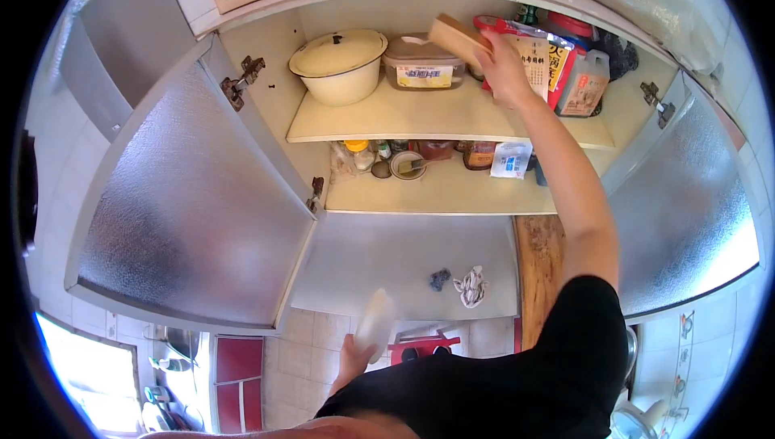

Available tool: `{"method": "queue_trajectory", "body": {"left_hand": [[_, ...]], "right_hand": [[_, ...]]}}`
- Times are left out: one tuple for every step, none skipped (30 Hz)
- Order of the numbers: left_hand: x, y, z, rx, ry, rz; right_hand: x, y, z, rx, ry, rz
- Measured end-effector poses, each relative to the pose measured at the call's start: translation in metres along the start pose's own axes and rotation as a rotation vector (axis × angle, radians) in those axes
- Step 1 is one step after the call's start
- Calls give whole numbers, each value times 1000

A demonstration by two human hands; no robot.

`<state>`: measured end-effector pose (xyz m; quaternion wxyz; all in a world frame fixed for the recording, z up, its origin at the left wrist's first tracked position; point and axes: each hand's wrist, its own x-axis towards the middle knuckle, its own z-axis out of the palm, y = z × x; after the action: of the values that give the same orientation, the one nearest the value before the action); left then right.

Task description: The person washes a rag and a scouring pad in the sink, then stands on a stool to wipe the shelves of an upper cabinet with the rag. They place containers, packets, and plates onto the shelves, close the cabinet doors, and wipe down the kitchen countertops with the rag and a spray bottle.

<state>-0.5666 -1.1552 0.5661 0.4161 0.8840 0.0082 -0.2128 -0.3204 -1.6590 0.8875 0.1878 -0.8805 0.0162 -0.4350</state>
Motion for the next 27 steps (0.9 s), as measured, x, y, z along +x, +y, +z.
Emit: {"method": "queue_trajectory", "body": {"left_hand": [[-3,-3,-1,-15,28,-3],[-5,-5,-1,-30,57,-5],[-7,-5,-3,-42,80,-11],[-9,-7,-2,-64,99,-23],[-10,-9,-3,-83,119,-36],[-11,-12,-4,-99,141,-48],[-13,-16,-4,-93,155,-57],[-15,-19,-3,-87,167,-68],[-17,-22,-2,-83,178,-80],[-21,-20,-2,-71,174,-97],[-25,-17,-4,-59,170,-112],[-26,-14,-5,-48,168,-124],[-26,-16,-4,-41,161,-128],[-26,-20,-3,-34,154,-132],[-25,-22,-1,-26,147,-135],[-24,-18,-2,-29,149,-134],[-24,-14,-2,-31,151,-130],[-24,-11,-3,-31,152,-127],[-23,-8,-3,-38,143,-135],[-21,-4,-4,-44,134,-143],[-19,-2,-3,-51,126,-152],[-18,0,-1,-52,116,-150],[-16,1,0,-51,106,-146],[-15,2,1,-50,97,-142],[-14,3,2,-33,91,-143],[-13,2,4,-14,85,-144],[-12,1,4,6,78,-143]], "right_hand": [[29,-4,8,-66,-4,-43],[59,8,23,-158,14,-156],[79,19,38,-251,33,-270],[85,15,45,-369,-7,-175],[90,7,55,-485,-46,-77],[94,2,61,-597,-83,25],[100,4,66,-577,-107,38],[102,8,72,-592,-100,-18],[103,12,76,-607,-96,-74],[101,13,78,-622,-95,-130],[98,15,78,-618,-127,-144],[96,16,78,-614,-156,-160],[96,18,77,-611,-185,-176],[95,18,79,-603,-176,-176],[94,20,80,-595,-165,-176],[94,18,78,-588,-154,-175],[94,17,76,-553,-160,-195],[92,15,76,-518,-166,-213],[91,9,76,-483,-171,-230],[92,9,81,-476,-236,-262],[94,7,88,-468,-301,-294],[95,5,94,-459,-367,-326],[94,-5,95,-461,-384,-291],[92,-15,96,-462,-401,-255],[90,-25,98,-463,-418,-219],[91,-26,104,-427,-408,-203],[93,-25,112,-392,-397,-187]]}}
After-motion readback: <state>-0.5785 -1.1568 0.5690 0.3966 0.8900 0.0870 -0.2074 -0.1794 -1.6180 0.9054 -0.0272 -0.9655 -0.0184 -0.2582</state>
